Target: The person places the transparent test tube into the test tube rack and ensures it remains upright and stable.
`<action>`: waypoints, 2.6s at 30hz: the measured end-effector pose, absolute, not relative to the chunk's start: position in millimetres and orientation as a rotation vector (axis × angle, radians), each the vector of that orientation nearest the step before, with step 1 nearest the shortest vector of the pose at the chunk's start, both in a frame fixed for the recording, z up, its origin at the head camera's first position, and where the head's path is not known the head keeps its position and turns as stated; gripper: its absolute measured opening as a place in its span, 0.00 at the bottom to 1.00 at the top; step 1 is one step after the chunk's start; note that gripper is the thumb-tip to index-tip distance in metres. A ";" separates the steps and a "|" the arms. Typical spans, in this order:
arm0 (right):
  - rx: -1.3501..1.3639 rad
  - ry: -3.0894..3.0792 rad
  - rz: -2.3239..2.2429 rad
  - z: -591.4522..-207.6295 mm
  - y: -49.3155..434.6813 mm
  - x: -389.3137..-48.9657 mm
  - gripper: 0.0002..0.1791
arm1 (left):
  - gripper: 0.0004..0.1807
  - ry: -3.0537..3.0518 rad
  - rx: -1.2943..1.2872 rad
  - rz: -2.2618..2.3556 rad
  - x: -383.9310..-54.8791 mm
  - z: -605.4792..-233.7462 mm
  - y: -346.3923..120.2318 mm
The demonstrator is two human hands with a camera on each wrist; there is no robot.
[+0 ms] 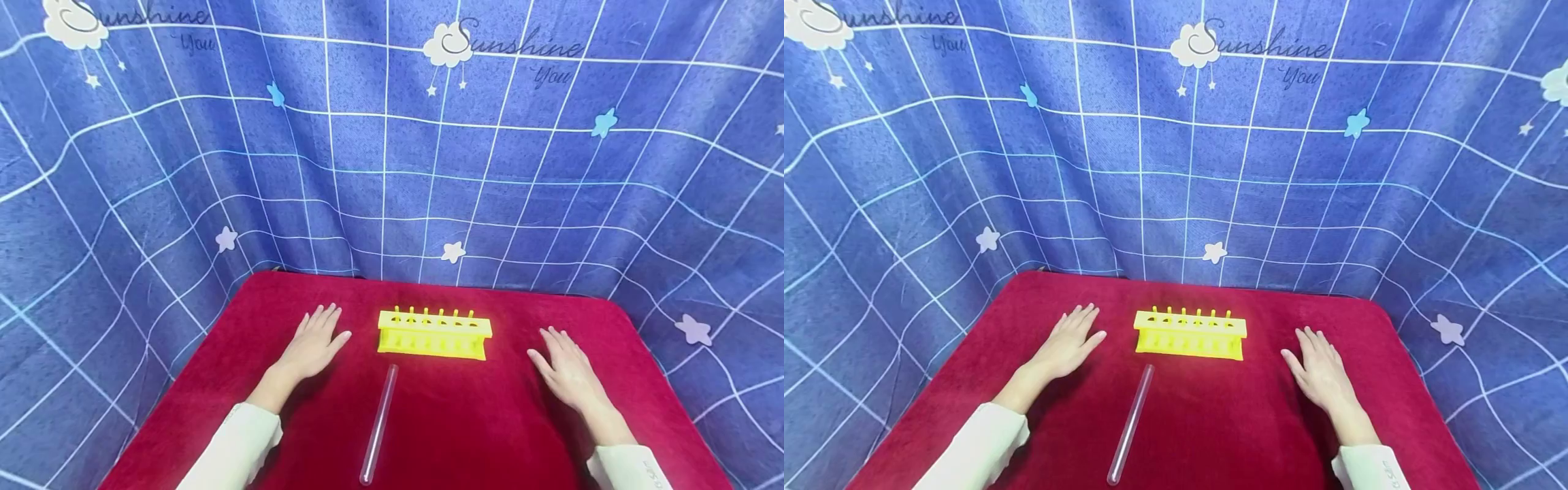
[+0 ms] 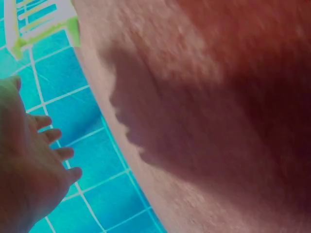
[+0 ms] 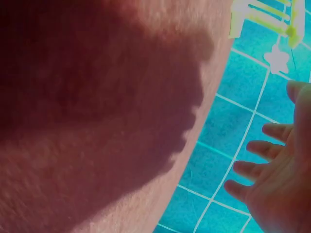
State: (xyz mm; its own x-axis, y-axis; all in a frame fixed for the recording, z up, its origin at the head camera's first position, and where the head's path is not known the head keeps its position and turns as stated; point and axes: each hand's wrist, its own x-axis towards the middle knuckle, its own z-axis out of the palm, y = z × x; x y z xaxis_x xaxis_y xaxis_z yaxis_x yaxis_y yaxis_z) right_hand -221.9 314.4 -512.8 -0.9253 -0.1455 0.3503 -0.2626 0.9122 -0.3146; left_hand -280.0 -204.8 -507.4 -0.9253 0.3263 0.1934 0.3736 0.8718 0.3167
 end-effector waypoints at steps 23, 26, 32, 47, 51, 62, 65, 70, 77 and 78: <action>0.420 -2.681 0.549 -507.5 292.3 -217.7 0.30 | 0.36 -3.021 -0.516 -0.579 -250.7 -495.2 -173.0; 0.422 -2.678 0.558 -506.6 291.1 -219.1 0.30 | 0.36 -3.038 -0.505 -0.568 -247.0 -496.6 -171.1; 0.415 -2.688 0.575 -505.6 289.3 -222.0 0.30 | 0.35 -3.058 -0.462 -0.601 -239.0 -501.4 -166.5; 0.414 -2.686 0.595 -499.4 280.5 -226.0 0.30 | 0.32 -3.060 -0.493 -0.569 -225.9 -502.3 -156.9; 0.414 -2.696 0.606 -497.5 279.4 -227.2 0.31 | 0.32 -3.055 -0.516 -0.560 -224.6 -503.1 -154.6; 0.430 -2.674 0.604 -495.8 273.8 -231.1 0.29 | 0.32 -3.070 -0.573 -0.571 -215.0 -501.7 -146.4; 0.434 -2.672 0.601 -495.4 271.8 -233.0 0.29 | 0.33 -3.086 -0.576 -0.577 -213.2 -502.0 -145.1; 0.451 -2.668 0.602 -493.9 268.3 -236.9 0.28 | 0.34 -3.102 -0.581 -0.556 -211.1 -504.6 -142.8; 0.459 -2.681 0.595 -492.5 262.9 -240.6 0.28 | 0.34 -3.088 -0.597 -0.524 -208.3 -507.1 -137.9; 0.460 -2.682 0.594 -492.4 262.3 -241.1 0.28 | 0.34 -3.086 -0.597 -0.520 -207.8 -507.2 -137.2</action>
State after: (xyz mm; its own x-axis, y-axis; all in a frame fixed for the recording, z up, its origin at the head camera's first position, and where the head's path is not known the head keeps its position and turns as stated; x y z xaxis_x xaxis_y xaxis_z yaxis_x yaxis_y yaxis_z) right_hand -241.1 262.3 -492.4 -0.8841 -0.2339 0.4046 -0.3829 0.8589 -0.3401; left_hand -207.8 -137.2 -507.2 -0.9287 0.3703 0.0185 0.3559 0.8765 0.3242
